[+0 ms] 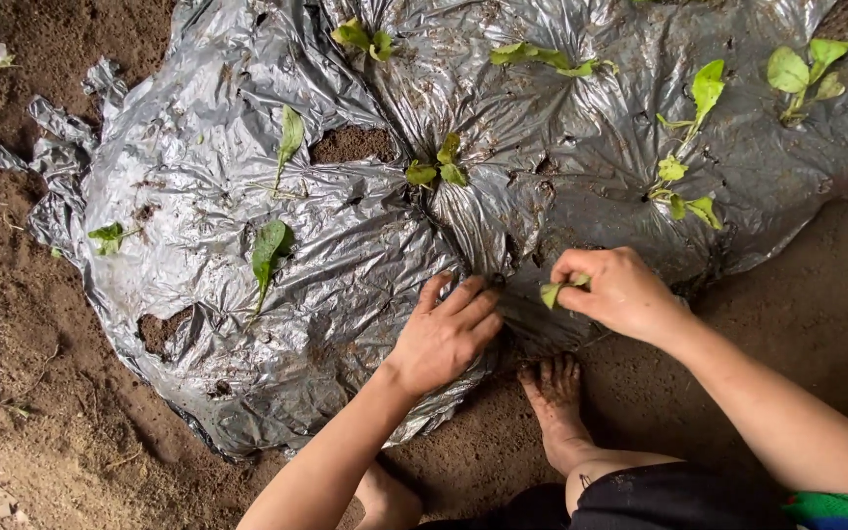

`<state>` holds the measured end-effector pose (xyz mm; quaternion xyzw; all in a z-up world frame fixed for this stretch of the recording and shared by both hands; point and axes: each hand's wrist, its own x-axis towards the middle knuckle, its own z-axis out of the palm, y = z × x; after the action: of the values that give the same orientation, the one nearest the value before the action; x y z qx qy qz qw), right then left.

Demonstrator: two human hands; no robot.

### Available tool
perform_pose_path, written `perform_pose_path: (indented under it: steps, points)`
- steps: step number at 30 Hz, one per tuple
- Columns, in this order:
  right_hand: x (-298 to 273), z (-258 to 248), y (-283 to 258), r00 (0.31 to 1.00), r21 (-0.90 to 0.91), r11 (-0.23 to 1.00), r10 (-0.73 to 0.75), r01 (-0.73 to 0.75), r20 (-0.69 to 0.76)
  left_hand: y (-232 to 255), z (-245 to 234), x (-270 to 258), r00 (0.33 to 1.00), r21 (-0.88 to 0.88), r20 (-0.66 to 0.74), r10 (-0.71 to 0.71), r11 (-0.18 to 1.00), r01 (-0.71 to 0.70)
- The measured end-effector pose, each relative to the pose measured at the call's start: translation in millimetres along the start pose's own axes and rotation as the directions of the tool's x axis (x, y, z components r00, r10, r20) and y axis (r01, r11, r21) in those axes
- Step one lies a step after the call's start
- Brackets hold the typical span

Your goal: Planting seedlings through holes in plastic mulch and watering them.

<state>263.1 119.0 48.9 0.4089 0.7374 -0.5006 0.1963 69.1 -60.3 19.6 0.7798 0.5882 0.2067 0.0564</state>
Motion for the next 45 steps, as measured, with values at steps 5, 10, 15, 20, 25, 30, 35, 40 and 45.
perform_pose_path:
  steps: [5,10,15,20,25,30,35,40,45]
  points:
    - [13.7,30.6,9.0,0.979,-0.181,0.979,-0.122,0.092,-0.164,6.0,-6.1,7.8,0.992,0.073,0.12,-0.049,0.996,0.04]
    - [19.0,45.1,17.5,0.97,-0.394,0.915,-0.169,0.089,-0.174,5.8,12.6,1.8,0.996,0.077,0.088,-0.028,0.997,0.021]
    - [30.9,69.6,38.3,0.939,-0.574,0.812,-0.27,0.103,-0.214,3.4,14.3,5.9,0.997,0.05,0.08,-0.023,0.999,0.019]
    - [32.1,77.2,32.6,0.829,-0.675,0.72,-0.47,0.161,-0.304,0.9,19.4,6.8,0.994,-0.006,0.091,-0.058,0.998,0.058]
    - [35.3,72.3,35.4,0.875,-0.658,0.736,-0.413,0.157,-0.253,0.1,19.8,8.2,0.993,-0.028,0.089,-0.071,0.997,0.074]
    - [39.3,83.3,28.9,0.766,-0.781,0.616,-0.552,0.106,-0.331,2.0,21.5,9.6,0.993,-0.036,0.086,-0.081,0.996,0.084]
    - [41.5,74.5,48.3,0.907,-0.607,0.765,-0.388,0.218,-0.163,4.2,11.4,9.2,0.991,-0.027,0.092,-0.093,0.995,0.096]
    - [6.4,-7.3,-9.9,0.999,-0.082,0.996,-0.043,0.043,-0.006,9.9,15.7,-4.6,0.987,-0.008,0.097,-0.131,0.991,0.132]
    - [2.8,-7.1,3.2,0.997,0.178,0.982,-0.05,0.059,-0.055,14.2,21.4,-10.8,0.984,-0.022,0.071,-0.164,0.986,0.166]
